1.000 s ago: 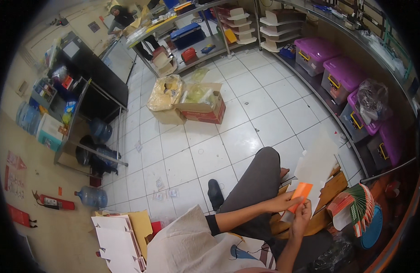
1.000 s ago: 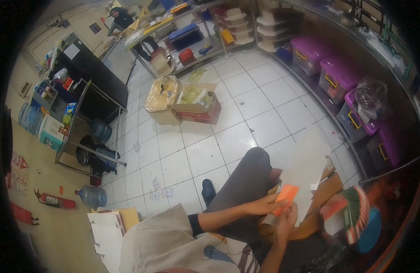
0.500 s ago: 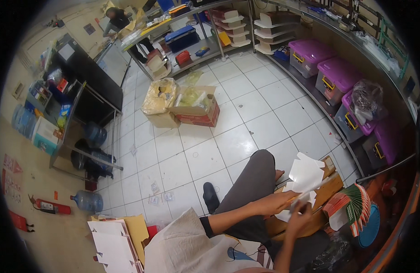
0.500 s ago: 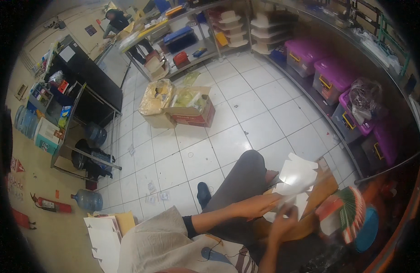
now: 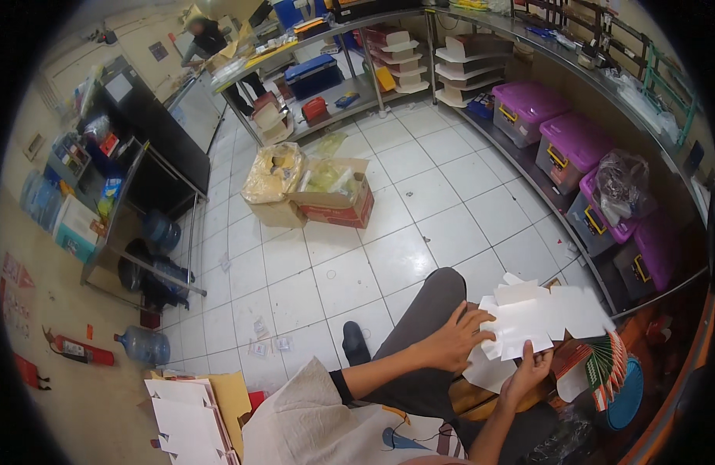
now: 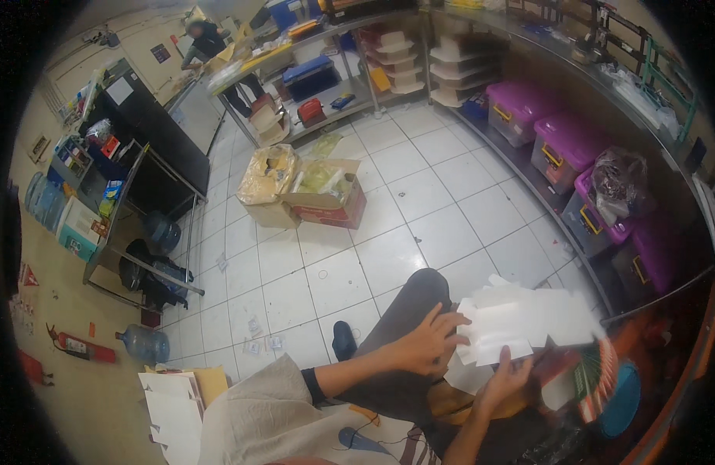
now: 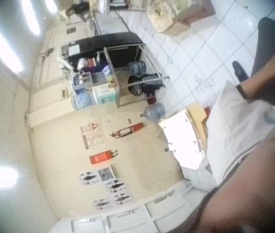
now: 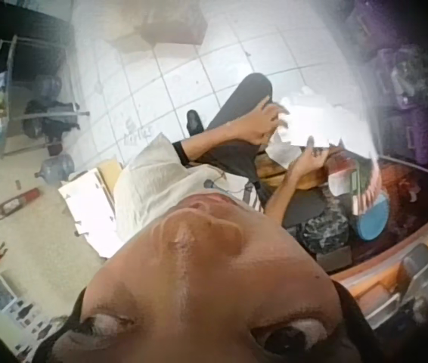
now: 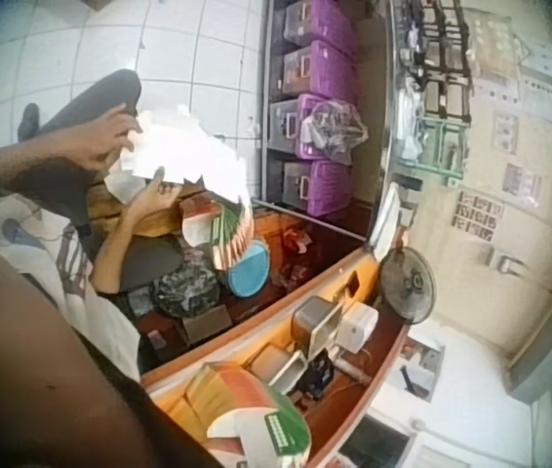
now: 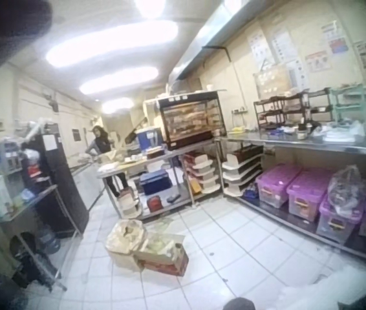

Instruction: The person sits on the floor and folds flat cardboard pieces into small boxes by hand. They repeatedly fold the flaps and tuck the tabs to secure the structure, then place the finished boxes into a stack on the floor.

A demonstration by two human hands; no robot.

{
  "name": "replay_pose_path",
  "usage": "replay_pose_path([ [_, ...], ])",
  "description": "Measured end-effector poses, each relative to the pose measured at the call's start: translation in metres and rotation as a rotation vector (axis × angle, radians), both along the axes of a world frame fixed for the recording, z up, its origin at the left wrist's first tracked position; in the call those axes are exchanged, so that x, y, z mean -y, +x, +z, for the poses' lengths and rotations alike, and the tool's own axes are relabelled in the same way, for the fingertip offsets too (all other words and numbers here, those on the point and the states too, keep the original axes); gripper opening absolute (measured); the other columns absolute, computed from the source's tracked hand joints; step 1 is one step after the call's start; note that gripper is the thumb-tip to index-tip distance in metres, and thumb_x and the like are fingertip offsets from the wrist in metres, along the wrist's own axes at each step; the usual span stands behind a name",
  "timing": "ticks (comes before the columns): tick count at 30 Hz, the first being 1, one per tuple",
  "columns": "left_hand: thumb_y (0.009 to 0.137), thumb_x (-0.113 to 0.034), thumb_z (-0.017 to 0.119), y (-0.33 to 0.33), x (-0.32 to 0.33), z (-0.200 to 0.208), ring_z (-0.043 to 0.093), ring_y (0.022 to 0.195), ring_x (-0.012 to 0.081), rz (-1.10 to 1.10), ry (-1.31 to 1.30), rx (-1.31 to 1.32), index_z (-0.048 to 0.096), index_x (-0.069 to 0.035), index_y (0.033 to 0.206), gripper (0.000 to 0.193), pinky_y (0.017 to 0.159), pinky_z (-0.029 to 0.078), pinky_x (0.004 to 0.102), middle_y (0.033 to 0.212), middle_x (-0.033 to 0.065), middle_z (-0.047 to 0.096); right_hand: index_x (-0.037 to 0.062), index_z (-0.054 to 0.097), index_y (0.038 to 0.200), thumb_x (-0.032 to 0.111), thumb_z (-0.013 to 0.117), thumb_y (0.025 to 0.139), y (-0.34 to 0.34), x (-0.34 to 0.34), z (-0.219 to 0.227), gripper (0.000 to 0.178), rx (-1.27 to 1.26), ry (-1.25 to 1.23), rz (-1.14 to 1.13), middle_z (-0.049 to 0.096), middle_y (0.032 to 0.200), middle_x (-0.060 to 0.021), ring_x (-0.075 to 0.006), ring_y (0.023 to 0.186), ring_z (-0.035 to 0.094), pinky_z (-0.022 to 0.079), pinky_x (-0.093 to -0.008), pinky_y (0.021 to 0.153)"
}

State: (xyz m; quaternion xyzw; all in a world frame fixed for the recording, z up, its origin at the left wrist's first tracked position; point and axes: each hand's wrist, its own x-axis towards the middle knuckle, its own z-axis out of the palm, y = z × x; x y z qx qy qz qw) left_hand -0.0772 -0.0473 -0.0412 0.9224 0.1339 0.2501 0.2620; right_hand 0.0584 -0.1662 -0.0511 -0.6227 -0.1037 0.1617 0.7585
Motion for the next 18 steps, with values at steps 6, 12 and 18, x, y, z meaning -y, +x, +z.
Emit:
replay_pose_path([
  [6, 0.080, -0.012, 0.061, 0.003, 0.009, -0.020, 0.047, 0.108, 0.0239, 0.153, -0.385, 0.213, 0.052, -0.008, 0.091, 0.015, 0.100, 0.031, 0.0418, 0.120, 0.0102, 0.046, -0.0001, 0.050, 0.107, 0.001, 0.058, 0.083, -0.026, -0.010, 0.027, 0.026, -0.154, 0.196, 0.060, 0.057, 0.101, -0.0087, -0.0144, 0.089, 0.056, 0.047, -0.0274, 0.077],
  [12, 0.090, -0.021, 0.052, 0.017, 0.019, 0.000, 0.048, 0.106, 0.0162, 0.020, -2.113, 0.553, 0.052, -0.009, 0.101, 0.016, 0.091, 0.041, 0.0333, 0.107, 0.0026, 0.053, -0.0016, 0.049, 0.108, 0.001, 0.058, 0.083, -0.037, -0.004, 0.005, 0.026, -0.042, 0.333, 0.073, 0.057, 0.103, -0.0096, -0.0167, 0.091, 0.056, 0.048, -0.0293, 0.080],
  [18, 0.087, -0.015, 0.057, 0.027, 0.021, -0.030, 0.053, 0.099, 0.0192, 0.241, -2.452, 0.562, 0.050, -0.002, 0.106, 0.024, 0.089, 0.046, 0.0298, 0.102, 0.0086, 0.054, -0.0030, 0.053, 0.105, -0.004, 0.058, 0.080, -0.036, 0.002, 0.008, 0.026, 0.022, 0.175, 0.103, 0.055, 0.101, -0.0104, -0.0190, 0.092, 0.054, 0.046, -0.0300, 0.079],
])
